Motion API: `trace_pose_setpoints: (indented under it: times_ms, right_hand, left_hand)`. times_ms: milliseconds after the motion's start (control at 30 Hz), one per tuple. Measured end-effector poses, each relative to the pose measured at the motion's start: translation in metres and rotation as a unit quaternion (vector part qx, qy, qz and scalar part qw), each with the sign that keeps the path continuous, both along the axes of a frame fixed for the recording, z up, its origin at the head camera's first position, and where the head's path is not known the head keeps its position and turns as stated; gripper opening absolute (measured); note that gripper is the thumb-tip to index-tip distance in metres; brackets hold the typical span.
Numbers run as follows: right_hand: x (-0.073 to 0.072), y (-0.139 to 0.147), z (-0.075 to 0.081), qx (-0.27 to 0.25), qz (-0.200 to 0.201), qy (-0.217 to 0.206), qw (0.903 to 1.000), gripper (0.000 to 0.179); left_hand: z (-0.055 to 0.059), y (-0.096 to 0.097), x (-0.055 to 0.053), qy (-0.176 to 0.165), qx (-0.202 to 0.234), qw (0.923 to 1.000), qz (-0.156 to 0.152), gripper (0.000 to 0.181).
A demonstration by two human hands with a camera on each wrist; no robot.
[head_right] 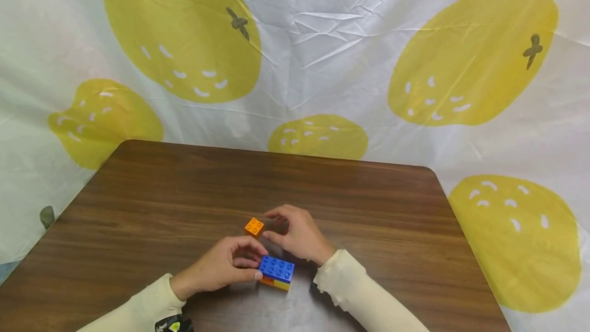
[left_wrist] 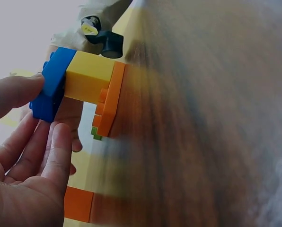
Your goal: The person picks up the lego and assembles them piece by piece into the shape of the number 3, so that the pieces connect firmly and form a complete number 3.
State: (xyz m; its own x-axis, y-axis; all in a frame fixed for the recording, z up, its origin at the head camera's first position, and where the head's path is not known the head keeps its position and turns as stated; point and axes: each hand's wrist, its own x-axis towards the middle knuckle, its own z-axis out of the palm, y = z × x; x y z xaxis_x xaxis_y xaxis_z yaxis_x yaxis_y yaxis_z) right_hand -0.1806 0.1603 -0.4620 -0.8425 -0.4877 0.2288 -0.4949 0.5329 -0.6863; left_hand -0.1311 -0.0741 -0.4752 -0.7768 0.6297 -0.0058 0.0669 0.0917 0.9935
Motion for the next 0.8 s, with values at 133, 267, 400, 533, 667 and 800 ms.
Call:
trace_pose_setpoints:
  times_ms: [133, 267, 400, 533, 667, 800]
  right_hand:
    - [-0.004, -0.003, -0.003, 0.010, 0.000, -0.007, 0.9999, 0.048]
    - [-0.008, -0.006, -0.004, 0.023, 0.001, -0.015, 0.9996, 0.052]
    - [-0.010, -0.009, -0.005, 0.025, 0.011, -0.015, 0.9995, 0.055]
    - [-0.012, -0.011, -0.006, 0.033, 0.025, -0.015, 0.9990, 0.057]
    - [-0.012, -0.014, -0.005, 0.044, 0.036, -0.015, 0.9983, 0.057]
    - [-0.013, -0.015, -0.006, 0.045, 0.046, -0.018, 0.9977, 0.051]
  left_hand:
    - [0.000, 0.000, 0.000, -0.003, -0.005, 1.0000, 0.001, 0.035]
    - [0.000, 0.000, 0.000, -0.002, -0.006, 1.0000, 0.000, 0.035]
    - [0.000, -0.001, 0.000, -0.003, -0.002, 1.0000, 0.000, 0.035]
    - [0.000, -0.001, 0.001, -0.004, -0.004, 1.0000, 0.004, 0.035]
    - [0.000, -0.001, 0.001, -0.002, -0.005, 1.0000, 0.006, 0.034]
    - [0.000, -0.001, 0.001, -0.001, -0.003, 1.0000, 0.004, 0.034]
